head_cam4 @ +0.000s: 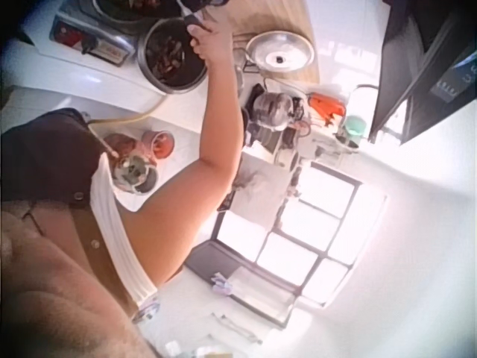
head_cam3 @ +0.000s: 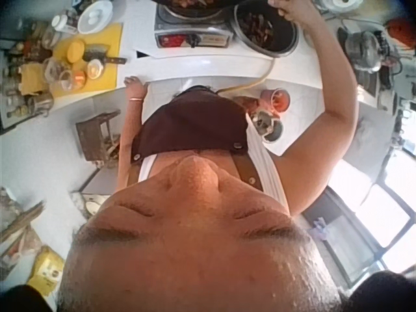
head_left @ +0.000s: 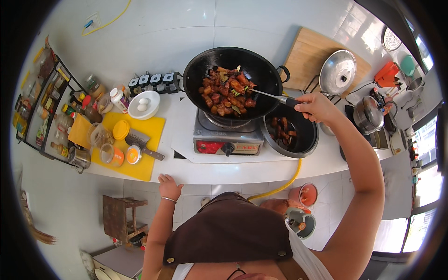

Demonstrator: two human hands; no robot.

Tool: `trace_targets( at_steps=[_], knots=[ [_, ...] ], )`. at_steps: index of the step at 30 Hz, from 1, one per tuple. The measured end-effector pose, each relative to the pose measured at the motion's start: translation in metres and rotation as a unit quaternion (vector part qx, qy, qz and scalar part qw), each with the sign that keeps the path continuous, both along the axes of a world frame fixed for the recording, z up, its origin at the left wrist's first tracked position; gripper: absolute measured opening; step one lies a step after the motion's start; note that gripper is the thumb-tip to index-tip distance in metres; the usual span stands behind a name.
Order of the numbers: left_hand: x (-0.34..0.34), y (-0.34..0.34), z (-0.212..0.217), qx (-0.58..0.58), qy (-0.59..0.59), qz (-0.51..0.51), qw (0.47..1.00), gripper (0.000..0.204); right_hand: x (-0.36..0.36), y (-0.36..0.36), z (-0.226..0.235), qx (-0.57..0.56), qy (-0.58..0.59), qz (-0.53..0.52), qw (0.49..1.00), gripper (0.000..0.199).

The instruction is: The person transfers cooked meat from a wok into a pot using a spatula, adds liquid from a scoop, seasons the dish with packets, and pours additional liquid from a second pot.

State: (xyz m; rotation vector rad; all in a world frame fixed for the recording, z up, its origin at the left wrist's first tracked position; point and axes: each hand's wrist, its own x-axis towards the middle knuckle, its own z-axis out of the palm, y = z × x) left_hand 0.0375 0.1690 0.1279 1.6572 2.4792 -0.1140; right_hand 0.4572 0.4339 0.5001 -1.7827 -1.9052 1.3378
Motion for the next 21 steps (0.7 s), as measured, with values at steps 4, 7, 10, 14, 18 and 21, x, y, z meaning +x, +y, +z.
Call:
trace_targets(
  at_steps=[4, 7, 10, 14, 18, 21],
  knots=[
    [0.000, 0.000, -0.001, 0.000, -0.003, 0.003, 1.000, 0.087, 0.006, -0.010, 0.006, 0.001, 0.012, -0.008, 1.000, 0.029],
    [0.000, 0.000, -0.003, 0.003, 0.003, 0.003, 1.000, 0.087, 0.012, -0.019, 0.011, 0.015, 0.010, -0.019, 1.000, 0.030],
    [0.000, 0.002, -0.002, 0.005, 0.008, -0.004, 1.000, 0.087, 0.024, -0.030, 0.019, 0.018, 0.024, -0.027, 0.999, 0.028],
    [-0.004, 0.002, -0.007, 0.005, 0.012, -0.012, 1.000, 0.088, 0.042, -0.051, 0.036, 0.018, 0.031, -0.043, 0.998, 0.028],
    [-0.009, 0.000, -0.012, 0.012, -0.005, -0.016, 1.000, 0.091, 0.073, -0.073, 0.049, 0.012, 0.019, -0.082, 0.996, 0.028],
    [-0.014, -0.004, -0.020, 0.017, 0.009, -0.034, 0.999, 0.091, 0.093, -0.095, 0.054, 0.022, -0.003, -0.131, 0.991, 0.028]
  ],
)
